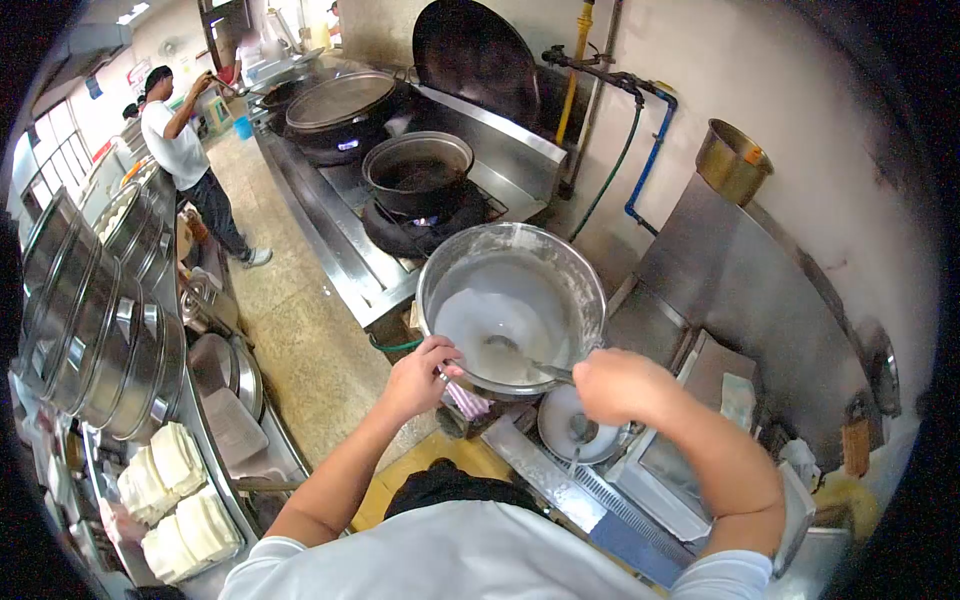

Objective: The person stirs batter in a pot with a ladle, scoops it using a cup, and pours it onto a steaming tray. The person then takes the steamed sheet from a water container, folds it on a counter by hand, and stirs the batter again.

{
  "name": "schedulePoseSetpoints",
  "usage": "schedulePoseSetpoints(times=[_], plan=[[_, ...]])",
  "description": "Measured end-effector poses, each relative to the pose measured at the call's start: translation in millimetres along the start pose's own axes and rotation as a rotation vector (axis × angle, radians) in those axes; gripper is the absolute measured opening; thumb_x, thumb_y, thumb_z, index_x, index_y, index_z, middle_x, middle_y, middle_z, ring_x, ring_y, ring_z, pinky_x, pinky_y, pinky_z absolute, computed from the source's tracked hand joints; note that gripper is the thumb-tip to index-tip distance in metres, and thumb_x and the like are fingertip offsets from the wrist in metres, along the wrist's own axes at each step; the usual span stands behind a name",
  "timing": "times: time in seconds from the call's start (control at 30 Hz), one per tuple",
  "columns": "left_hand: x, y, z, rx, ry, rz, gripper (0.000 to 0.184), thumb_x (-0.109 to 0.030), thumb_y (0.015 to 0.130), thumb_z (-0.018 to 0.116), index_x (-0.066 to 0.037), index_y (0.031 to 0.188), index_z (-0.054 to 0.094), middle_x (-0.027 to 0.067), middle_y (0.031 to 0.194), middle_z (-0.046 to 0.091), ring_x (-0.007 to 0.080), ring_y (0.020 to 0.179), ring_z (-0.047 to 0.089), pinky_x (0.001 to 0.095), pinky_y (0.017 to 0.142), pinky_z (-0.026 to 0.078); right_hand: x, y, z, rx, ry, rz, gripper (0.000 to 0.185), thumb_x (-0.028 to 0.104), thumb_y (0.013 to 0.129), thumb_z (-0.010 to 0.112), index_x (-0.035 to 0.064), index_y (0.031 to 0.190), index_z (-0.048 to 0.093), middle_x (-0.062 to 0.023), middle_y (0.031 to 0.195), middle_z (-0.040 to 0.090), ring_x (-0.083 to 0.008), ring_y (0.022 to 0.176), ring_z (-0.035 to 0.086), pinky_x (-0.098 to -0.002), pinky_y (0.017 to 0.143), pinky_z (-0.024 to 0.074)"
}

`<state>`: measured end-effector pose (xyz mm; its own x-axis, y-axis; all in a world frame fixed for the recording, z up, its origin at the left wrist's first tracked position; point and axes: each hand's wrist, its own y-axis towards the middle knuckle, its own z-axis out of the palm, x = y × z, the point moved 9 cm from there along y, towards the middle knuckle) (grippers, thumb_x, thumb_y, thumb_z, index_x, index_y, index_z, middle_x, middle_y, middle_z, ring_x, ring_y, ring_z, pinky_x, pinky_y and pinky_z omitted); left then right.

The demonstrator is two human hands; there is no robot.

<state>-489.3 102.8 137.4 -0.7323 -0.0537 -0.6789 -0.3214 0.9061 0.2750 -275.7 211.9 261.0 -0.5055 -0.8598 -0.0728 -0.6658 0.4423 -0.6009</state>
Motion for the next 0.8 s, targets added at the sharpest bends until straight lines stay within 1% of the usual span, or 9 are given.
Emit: schedulePoseSetpoints(times=[0.03,0.1,0.17,0.27,0.37,0.5,0.53,0.63,0.8], plan=[[-1,0,0,0.004,0.002,-0.007,0.024,-0.027,0.096,0.071,-0.012,0.114,0.072,0.0063,0.126,0.066,0.0326,0.098,0.071,0.0434,0.085,0.057,9,0,4,0.015,0.023,-0.021,0.028,0.021,0.095,0.061,-0.0031,0.098,0.075,-0.0263,0.098,0.074,-0.0435,0.097,0.072,-0.0515,0.087,0.0577],[2,-1,-1,0.001,0.005,-0.008,0.024,-0.027,0.096,0.071,-0.012,0.114,0.072,0.0063,0.126,0.066,0.0329,0.099,0.071,0.0437,0.085,0.057,24,5,15,-0.099,0.061,0.000,0.026,0.016,0.091,0.063,-0.0044,0.105,0.071,-0.0276,0.098,0.074,-0.0441,0.095,0.073,-0.0517,0.085,0.0590],[5,0,1,-0.006,0.002,0.009,0.024,-0.028,0.096,0.071,-0.012,0.114,0.072,0.0064,0.126,0.066,0.0330,0.100,0.071,0.0438,0.085,0.057,35,22,35,-0.314,-0.042,-0.013,0.030,0.011,0.086,0.062,-0.0092,0.107,0.071,-0.0261,0.092,0.075,-0.0369,0.085,0.077,-0.0454,0.075,0.0633],[3,1,1,0.011,0.007,0.009,0.024,-0.027,0.096,0.071,-0.012,0.114,0.072,0.0067,0.126,0.066,0.0325,0.101,0.070,0.0435,0.086,0.057,26,37,57,-0.417,-0.113,0.095,0.040,0.012,0.088,0.063,-0.0133,0.119,0.064,-0.0247,0.092,0.074,-0.0334,0.083,0.078,-0.0429,0.071,0.0639],[0,1,0,0.020,-0.003,0.010,0.025,-0.028,0.095,0.072,-0.012,0.114,0.072,0.0070,0.126,0.066,0.0322,0.102,0.070,0.0434,0.086,0.057,2,35,63,-0.418,-0.189,0.127,0.042,0.012,0.088,0.063,-0.0133,0.121,0.062,-0.0242,0.092,0.073,-0.0326,0.083,0.078,-0.0422,0.069,0.0639],[-1,0,-1,0.014,-0.009,0.010,0.026,-0.029,0.095,0.072,-0.012,0.114,0.072,0.0075,0.126,0.065,0.0324,0.101,0.071,0.0437,0.086,0.057,-9,12,33,-0.168,-0.130,0.037,0.023,0.010,0.085,0.064,-0.0025,0.101,0.076,-0.0225,0.098,0.076,-0.0368,0.092,0.077,-0.0453,0.080,0.0628],[0,-1,0,0.014,-0.014,0.009,0.026,-0.030,0.095,0.072,-0.012,0.114,0.072,0.0076,0.126,0.065,0.0325,0.101,0.071,0.0439,0.086,0.057,-9,4,18,-0.116,-0.077,0.105,0.018,0.007,0.082,0.065,0.0009,0.092,0.079,-0.0224,0.100,0.076,-0.0393,0.095,0.075,-0.0467,0.085,0.0613],[2,-1,2,0.013,-0.025,0.007,0.026,-0.029,0.096,0.072,-0.011,0.114,0.072,0.0077,0.126,0.065,0.0326,0.101,0.070,0.0440,0.086,0.057,-5,-6,-3,-0.004,-0.021,0.120,0.022,0.014,0.090,0.063,-0.0014,0.093,0.078,-0.0249,0.099,0.075,-0.0425,0.097,0.073,-0.0498,0.086,0.0590],[6,-1,0,0.007,-0.029,0.004,0.026,-0.029,0.096,0.071,-0.011,0.115,0.071,0.0078,0.127,0.064,0.0329,0.101,0.070,0.0440,0.087,0.057,23,15,29,-0.139,0.094,0.040,0.024,0.017,0.090,0.064,-0.0028,0.104,0.070,-0.0280,0.095,0.073,-0.0448,0.095,0.072,-0.0534,0.086,0.0576]])
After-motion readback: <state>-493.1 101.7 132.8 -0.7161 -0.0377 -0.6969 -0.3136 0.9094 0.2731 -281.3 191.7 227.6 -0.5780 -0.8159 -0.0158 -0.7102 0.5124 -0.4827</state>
